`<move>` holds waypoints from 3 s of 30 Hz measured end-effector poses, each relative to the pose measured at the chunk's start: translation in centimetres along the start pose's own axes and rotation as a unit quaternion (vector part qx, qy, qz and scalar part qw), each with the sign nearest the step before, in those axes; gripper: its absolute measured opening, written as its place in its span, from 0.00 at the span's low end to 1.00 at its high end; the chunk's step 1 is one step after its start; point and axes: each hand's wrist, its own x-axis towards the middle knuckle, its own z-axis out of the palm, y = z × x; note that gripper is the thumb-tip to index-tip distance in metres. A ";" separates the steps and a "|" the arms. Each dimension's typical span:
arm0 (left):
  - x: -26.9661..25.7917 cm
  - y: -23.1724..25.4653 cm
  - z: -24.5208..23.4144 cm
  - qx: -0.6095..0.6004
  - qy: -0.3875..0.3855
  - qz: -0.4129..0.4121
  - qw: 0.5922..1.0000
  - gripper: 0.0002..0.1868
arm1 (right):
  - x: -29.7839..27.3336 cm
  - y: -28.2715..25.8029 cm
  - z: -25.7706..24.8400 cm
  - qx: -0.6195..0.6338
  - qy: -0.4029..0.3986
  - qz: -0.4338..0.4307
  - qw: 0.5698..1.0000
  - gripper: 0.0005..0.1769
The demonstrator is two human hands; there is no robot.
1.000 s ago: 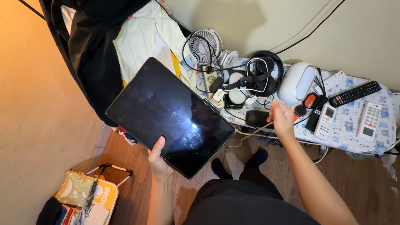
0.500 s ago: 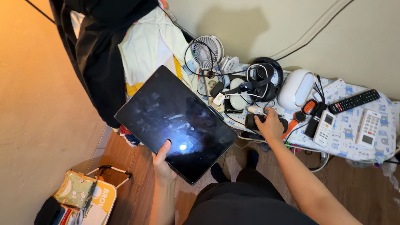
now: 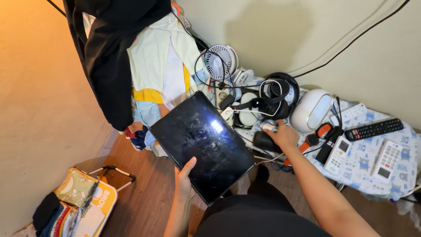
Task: The person plugs several electronic devices into a power strip on a cluttered table. They connect a smartwatch, a fitness tracker, and a tablet using their respective charging cables. The person also briefly handles a portable lamp and a remote control.
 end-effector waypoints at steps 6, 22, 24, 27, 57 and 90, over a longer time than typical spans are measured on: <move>0.7 -3.0 2.6 -0.004 0.032 0.021 0.999 0.26 | 3.5 1.6 -2.3 0.018 -0.035 -0.058 0.998 0.36; 1.6 -6.9 6.9 -0.060 0.161 0.085 0.981 0.30 | 12.8 2.3 -14.3 0.404 -0.211 -0.249 0.854 0.21; 1.8 -6.1 6.4 -0.063 0.175 0.083 0.979 0.29 | 13.7 -2.9 -14.3 0.358 -0.156 -0.293 0.873 0.22; 2.5 -4.6 5.5 -0.052 0.181 0.089 0.978 0.29 | 13.3 -10.9 -13.1 0.135 -0.029 -0.334 0.932 0.29; 13.3 6.0 1.0 0.032 0.040 0.045 0.998 0.22 | 10.2 -24.5 -5.9 -0.125 -0.008 -0.259 0.958 0.32; 19.3 4.5 8.3 0.034 -0.087 -0.042 0.995 0.25 | -7.0 13.5 -11.2 0.014 0.124 0.128 0.984 0.27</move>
